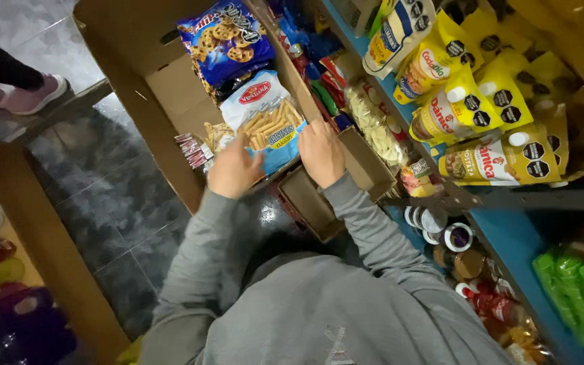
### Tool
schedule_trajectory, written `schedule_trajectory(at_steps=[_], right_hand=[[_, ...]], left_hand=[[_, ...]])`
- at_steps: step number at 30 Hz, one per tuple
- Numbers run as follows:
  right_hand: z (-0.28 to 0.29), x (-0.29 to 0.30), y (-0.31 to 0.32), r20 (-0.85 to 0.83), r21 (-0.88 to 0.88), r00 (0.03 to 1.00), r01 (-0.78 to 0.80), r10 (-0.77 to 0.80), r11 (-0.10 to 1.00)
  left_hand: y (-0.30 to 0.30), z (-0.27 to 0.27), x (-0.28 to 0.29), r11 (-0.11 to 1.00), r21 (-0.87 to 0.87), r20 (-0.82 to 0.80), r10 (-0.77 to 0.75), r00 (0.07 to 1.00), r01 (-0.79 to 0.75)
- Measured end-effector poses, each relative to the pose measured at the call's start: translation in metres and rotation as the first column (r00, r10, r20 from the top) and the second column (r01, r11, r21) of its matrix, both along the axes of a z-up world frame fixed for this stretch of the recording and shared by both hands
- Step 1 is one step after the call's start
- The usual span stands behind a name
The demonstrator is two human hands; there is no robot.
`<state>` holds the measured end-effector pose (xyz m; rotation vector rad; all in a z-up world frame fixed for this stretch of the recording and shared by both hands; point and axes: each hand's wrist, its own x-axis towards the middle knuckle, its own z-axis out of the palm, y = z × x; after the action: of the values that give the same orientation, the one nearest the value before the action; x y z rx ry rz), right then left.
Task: The person takes various snack bags, including cookie and cracker bags, from a storage shelf and places them into a cardboard box.
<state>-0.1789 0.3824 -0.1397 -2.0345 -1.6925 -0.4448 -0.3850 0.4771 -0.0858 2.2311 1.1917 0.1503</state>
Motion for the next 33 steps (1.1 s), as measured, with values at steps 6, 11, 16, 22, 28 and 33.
schedule_trajectory(at_steps=[6,11,16,22,28,33], right_hand=[[0.01,-0.004,-0.003,-0.139,-0.107,0.99,-0.038,0.023,0.994],[0.012,-0.003,-0.002,-0.154,-0.123,0.988,-0.04,0.021,0.992],[0.016,-0.004,-0.005,-0.144,-0.126,0.989,-0.058,0.039,0.99],[0.021,-0.005,-0.004,-0.124,-0.096,0.991,-0.069,0.057,0.993],[0.01,-0.003,-0.005,-0.118,-0.074,0.991,-0.076,0.067,0.994],[0.013,-0.006,-0.006,-0.17,-0.083,0.985,-0.043,0.028,0.996]], left_hand=[[0.113,0.063,0.009,0.97,0.203,0.307,0.063,0.949,-0.13],[0.27,-0.043,0.029,0.918,-0.173,0.237,0.391,0.89,-0.357],[0.273,-0.072,0.053,0.879,-0.321,0.138,0.412,0.901,-0.353],[0.235,-0.054,0.058,0.841,-0.457,0.266,0.441,0.857,-0.291],[0.212,-0.04,0.057,0.876,-0.416,0.302,0.385,0.872,-0.243],[0.186,-0.001,0.051,0.889,-0.422,0.272,0.31,0.911,-0.177]])
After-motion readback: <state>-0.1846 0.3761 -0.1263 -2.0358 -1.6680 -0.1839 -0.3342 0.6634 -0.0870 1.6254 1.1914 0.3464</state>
